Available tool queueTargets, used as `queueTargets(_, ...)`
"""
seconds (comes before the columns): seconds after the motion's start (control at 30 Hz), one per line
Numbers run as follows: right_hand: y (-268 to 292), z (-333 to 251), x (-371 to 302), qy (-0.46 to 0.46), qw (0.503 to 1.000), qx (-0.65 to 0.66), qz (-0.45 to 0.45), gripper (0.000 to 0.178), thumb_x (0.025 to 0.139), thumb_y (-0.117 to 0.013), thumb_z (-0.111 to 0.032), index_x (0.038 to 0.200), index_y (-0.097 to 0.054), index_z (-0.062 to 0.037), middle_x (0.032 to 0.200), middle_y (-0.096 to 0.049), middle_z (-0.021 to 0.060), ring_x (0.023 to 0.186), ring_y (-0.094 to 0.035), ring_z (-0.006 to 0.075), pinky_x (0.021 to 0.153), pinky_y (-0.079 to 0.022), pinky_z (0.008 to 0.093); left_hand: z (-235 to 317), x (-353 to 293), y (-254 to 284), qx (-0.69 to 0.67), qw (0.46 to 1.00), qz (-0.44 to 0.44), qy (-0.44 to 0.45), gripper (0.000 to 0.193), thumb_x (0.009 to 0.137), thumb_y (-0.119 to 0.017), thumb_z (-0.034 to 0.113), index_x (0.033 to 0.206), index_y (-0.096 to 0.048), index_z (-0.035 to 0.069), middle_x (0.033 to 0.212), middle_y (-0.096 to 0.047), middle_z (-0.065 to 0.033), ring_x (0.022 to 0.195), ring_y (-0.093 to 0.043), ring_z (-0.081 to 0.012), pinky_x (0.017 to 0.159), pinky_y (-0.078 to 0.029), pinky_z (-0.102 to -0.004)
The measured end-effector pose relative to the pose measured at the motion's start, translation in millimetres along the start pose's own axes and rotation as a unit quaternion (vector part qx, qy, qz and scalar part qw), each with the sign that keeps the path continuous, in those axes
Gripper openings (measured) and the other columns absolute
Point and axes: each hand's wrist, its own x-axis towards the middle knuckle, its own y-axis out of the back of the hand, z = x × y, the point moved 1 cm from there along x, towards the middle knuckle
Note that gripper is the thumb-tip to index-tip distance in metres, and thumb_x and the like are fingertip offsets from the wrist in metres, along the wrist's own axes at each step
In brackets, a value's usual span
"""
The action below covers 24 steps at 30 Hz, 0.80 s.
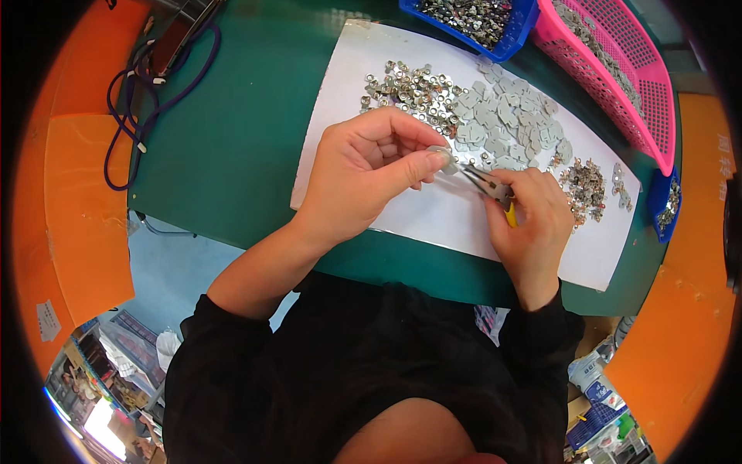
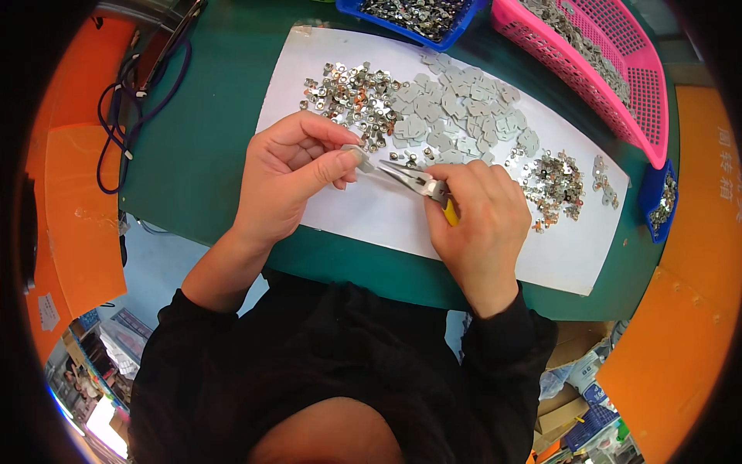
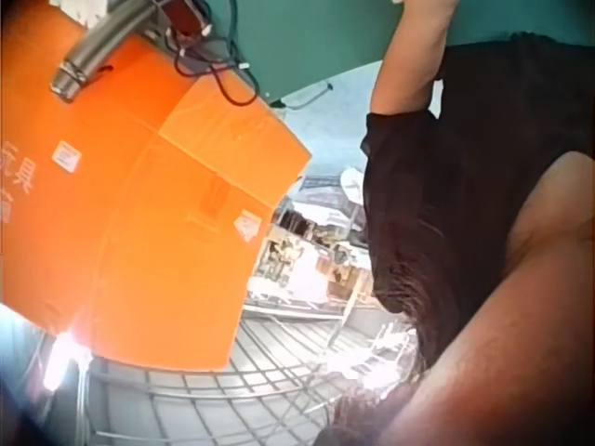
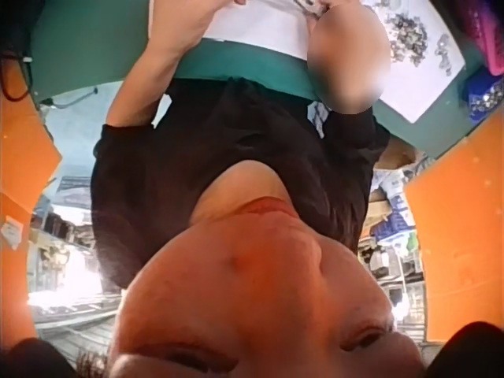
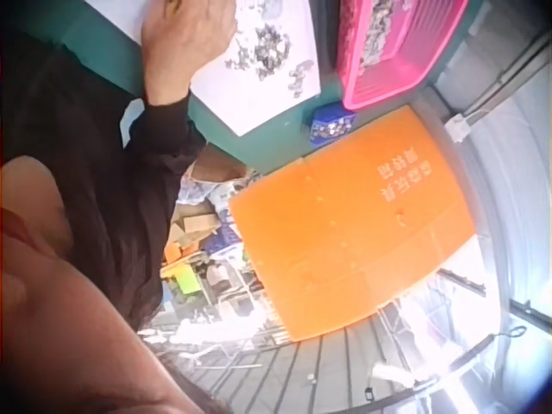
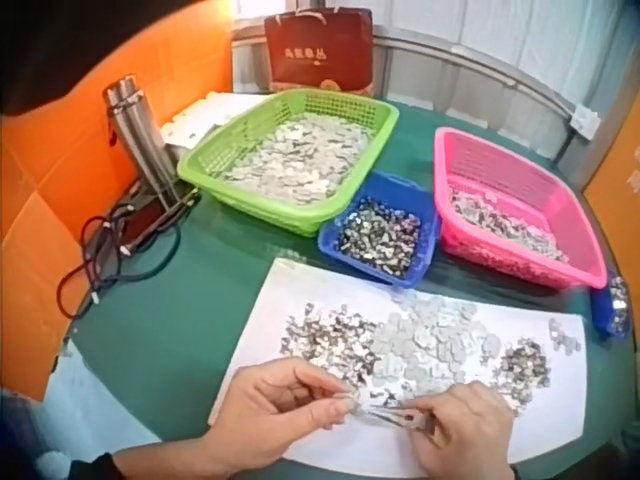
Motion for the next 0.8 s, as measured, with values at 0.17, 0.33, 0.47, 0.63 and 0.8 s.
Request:
queueTargets(0.17, 4.8, 7.2, 0.0, -0.038, 0.997, 0.056, -0.023, 0.023, 0.068, -0.071, 0.0, 0.089, -0.066, -0.0068, 0.071, -0.053, 0.0064, 0.066, -0.052, 0.023, 0.06, -0.041, 0.0334, 2.0, 0.1, -0.9, -0.008, 1.0, -0.004, 0.003, 0.013, 0.087, -0.07, 0.0, 0.099, -0.066, -0.003, 0.087, -0.068, -0.0063, 0.076, -0.063, -0.0085, 0.066, -0.052, -0.0231)
queueTargets(0.33, 14.1, 8.5, 0.6, -0.104, 0.982, 0.154, -0.021, 0.016, 0.074, -0.072, 0.0, 0.089, -0.066, -0.0009, 0.072, -0.056, 0.0088, 0.065, -0.052, 0.0214, 0.058, -0.041, 0.0313, 0.5, 0.4, 0.3, -0.009, 1.0, -0.005, 0.0, 0.014, 0.087, -0.069, 0.0, 0.1, -0.064, -0.002, 0.088, -0.068, -0.008, 0.077, -0.065, -0.0106, 0.067, -0.053, -0.0233)
queueTargets(0.47, 16.2, 9.8, -0.9, -0.129, 0.981, 0.142, -0.023, 0.009, 0.081, -0.069, -0.001, 0.089, -0.065, 0.0013, 0.074, -0.058, 0.0072, 0.067, -0.052, 0.0159, 0.06, -0.039, 0.0277, -0.8, -0.6, -0.6, -0.016, 1.0, -0.009, -0.011, 0.013, 0.087, -0.069, 0.0, 0.099, -0.065, -0.003, 0.088, -0.068, -0.0071, 0.078, -0.064, -0.0096, 0.068, -0.053, -0.0236)
queueTargets(0.63, 12.0, 0.7, -9.3, -0.117, 0.978, 0.173, 0.015, 0.01, 0.08, -0.069, -0.001, 0.089, -0.066, -0.0022, 0.072, -0.056, 0.0051, 0.067, -0.051, 0.014, 0.062, -0.038, 0.027, 0.2, 0.6, 0.8, -0.011, 1.0, 0.002, -0.016, 0.014, 0.088, -0.069, 0.002, 0.101, -0.065, -0.002, 0.086, -0.068, -0.0079, 0.076, -0.065, -0.0108, 0.067, -0.052, -0.0235)
queueTargets(0.8, 1.5, -11.5, -14.7, 0.043, 0.999, -0.026, -0.006, 0.03, 0.06, -0.073, -0.004, 0.087, -0.067, -0.015, 0.072, -0.051, -0.0002, 0.071, -0.052, 0.0209, 0.063, -0.037, 0.0342, 1.0, 0.6, -0.1, 0.003, 1.0, 0.013, -0.019, 0.015, 0.088, -0.068, 0.002, 0.102, -0.064, -0.002, 0.083, -0.068, -0.0087, 0.074, -0.065, -0.012, 0.066, -0.052, -0.0237)
